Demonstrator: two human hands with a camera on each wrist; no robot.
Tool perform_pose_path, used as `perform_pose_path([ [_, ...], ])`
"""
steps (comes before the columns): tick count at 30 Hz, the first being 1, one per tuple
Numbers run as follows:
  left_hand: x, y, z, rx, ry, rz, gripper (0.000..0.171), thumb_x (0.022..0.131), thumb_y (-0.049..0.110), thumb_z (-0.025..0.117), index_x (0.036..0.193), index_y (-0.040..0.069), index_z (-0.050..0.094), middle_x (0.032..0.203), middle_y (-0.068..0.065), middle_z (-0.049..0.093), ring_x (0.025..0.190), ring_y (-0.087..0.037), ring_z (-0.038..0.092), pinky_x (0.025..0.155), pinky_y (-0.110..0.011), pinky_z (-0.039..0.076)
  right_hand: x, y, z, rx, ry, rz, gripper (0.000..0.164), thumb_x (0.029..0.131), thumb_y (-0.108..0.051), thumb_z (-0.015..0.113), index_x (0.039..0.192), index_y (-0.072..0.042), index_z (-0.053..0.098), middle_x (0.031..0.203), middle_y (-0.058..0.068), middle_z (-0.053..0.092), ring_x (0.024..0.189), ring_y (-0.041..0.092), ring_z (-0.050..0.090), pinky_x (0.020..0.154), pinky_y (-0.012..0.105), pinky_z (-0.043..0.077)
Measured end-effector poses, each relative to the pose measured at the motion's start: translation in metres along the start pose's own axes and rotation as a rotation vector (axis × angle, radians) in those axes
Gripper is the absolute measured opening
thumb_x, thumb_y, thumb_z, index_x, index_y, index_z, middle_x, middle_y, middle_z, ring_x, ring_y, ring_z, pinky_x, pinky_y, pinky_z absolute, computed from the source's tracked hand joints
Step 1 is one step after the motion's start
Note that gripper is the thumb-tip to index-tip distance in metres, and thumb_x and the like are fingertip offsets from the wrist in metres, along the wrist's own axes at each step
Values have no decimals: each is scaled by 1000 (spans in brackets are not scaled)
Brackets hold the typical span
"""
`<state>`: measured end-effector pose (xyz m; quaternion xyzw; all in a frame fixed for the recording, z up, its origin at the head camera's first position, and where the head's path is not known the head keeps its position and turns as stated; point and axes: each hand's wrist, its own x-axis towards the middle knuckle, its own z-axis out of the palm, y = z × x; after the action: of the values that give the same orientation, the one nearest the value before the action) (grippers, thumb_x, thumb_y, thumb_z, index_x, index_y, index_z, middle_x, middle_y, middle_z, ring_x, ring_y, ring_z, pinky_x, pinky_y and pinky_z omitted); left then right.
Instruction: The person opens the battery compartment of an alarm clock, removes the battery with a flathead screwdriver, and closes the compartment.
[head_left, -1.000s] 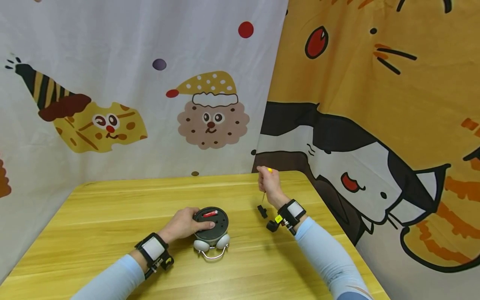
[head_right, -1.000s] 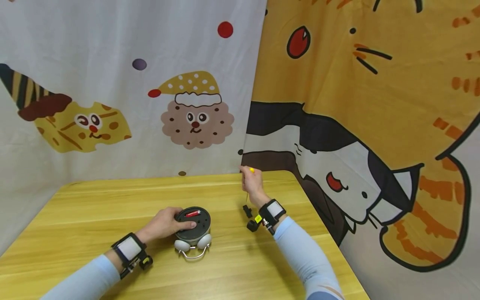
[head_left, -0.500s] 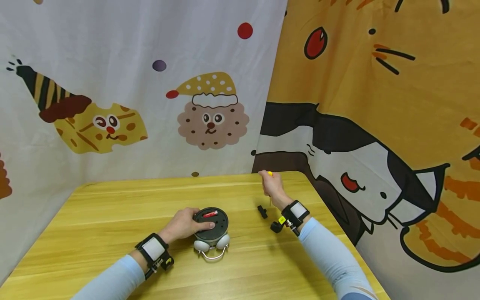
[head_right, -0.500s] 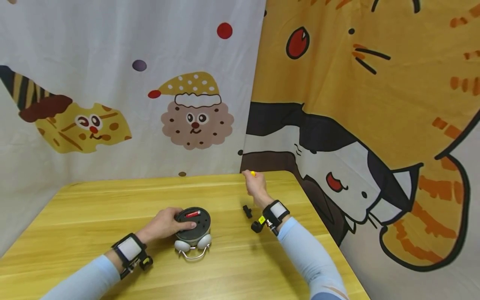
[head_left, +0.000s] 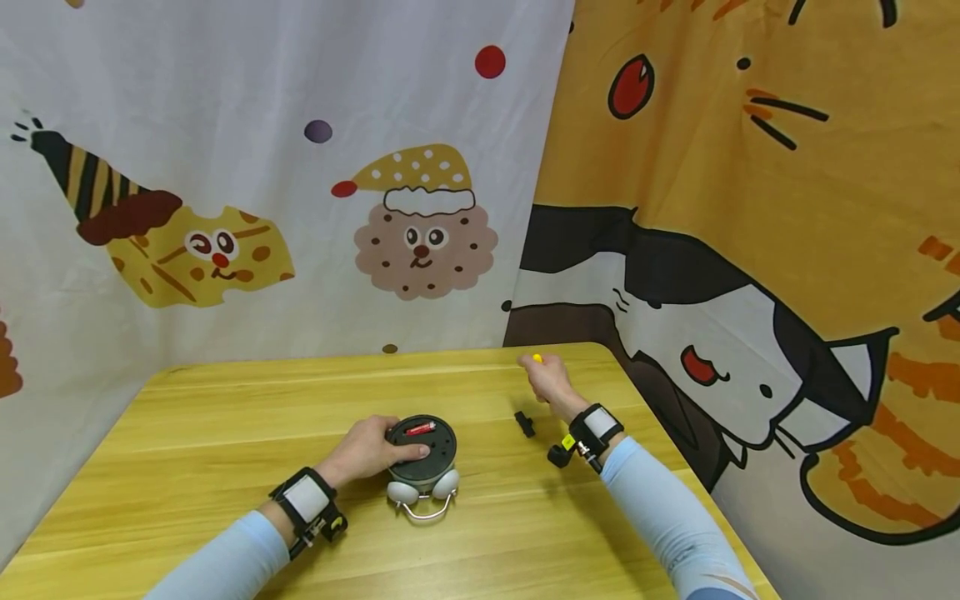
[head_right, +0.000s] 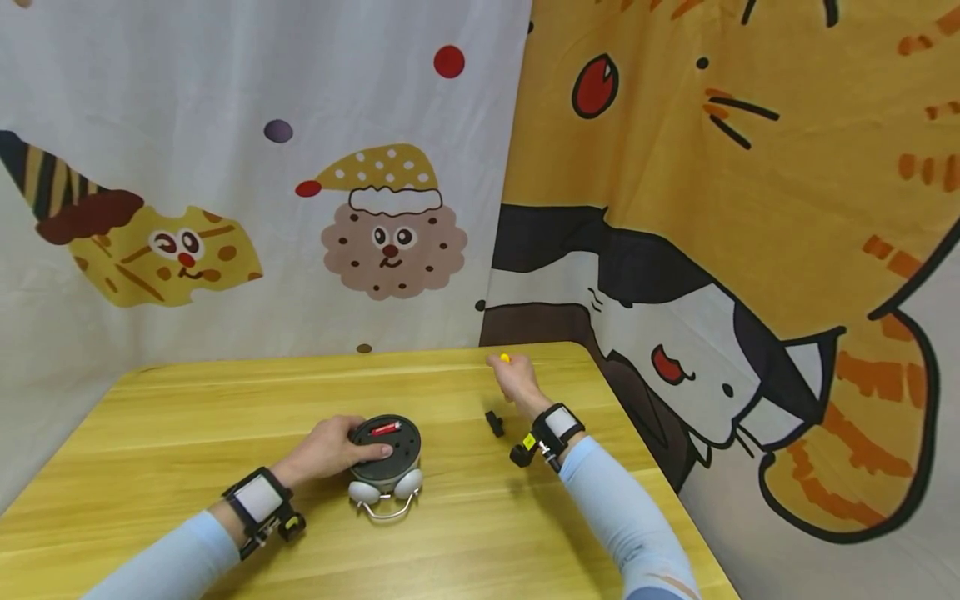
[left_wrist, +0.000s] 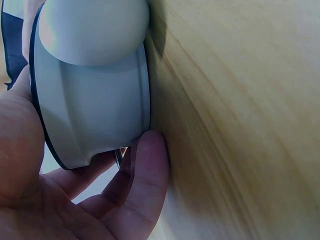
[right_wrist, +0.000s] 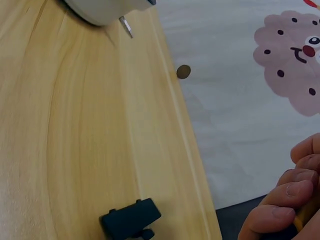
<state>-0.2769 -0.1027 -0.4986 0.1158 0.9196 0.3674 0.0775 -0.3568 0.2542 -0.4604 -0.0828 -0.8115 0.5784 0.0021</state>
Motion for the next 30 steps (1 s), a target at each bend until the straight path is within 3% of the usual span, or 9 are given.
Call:
perform_pose_path([
  [8, 1, -2, 2, -9, 6, 15, 68, 86, 57, 95, 126, 3, 79, 102, -4, 79, 87, -17, 63, 72, -30, 49, 1, 13, -4, -87, -20, 6, 46, 108, -37, 64, 69, -21, 47, 57, -10, 40, 48, 10, 34, 50, 27, 32],
  [16, 1, -2, 1, -8, 4, 13, 72, 86, 58, 95, 129, 3, 78, 104, -5, 79, 88, -16, 63, 72, -30, 49, 6, 21, -6, -161, -14, 14, 47, 109, -36, 64, 68, -20, 47, 56, -8, 36, 47, 11, 30, 50, 28, 30],
  [22, 2, -3, 2, -2, 9, 12, 74, 86, 58, 95, 130, 2, 77, 107, -7, 80, 89, -17, 64, 74, -31, 50, 11, 29, -6, -301, 24, -17, 49, 106, -37, 67, 65, -21, 44, 56, -9, 35, 47, 11, 34, 50, 27, 33],
  [30, 2, -3, 2, 1, 10, 11, 74, 86, 58, 95, 130, 2, 78, 108, -7, 80, 90, -17, 64, 74, -31, 50, 11, 34, -8, -470, 5, -93, 48, 105, -36, 67, 66, -18, 47, 58, -6, 40, 51, 12, 39, 51, 27, 34],
])
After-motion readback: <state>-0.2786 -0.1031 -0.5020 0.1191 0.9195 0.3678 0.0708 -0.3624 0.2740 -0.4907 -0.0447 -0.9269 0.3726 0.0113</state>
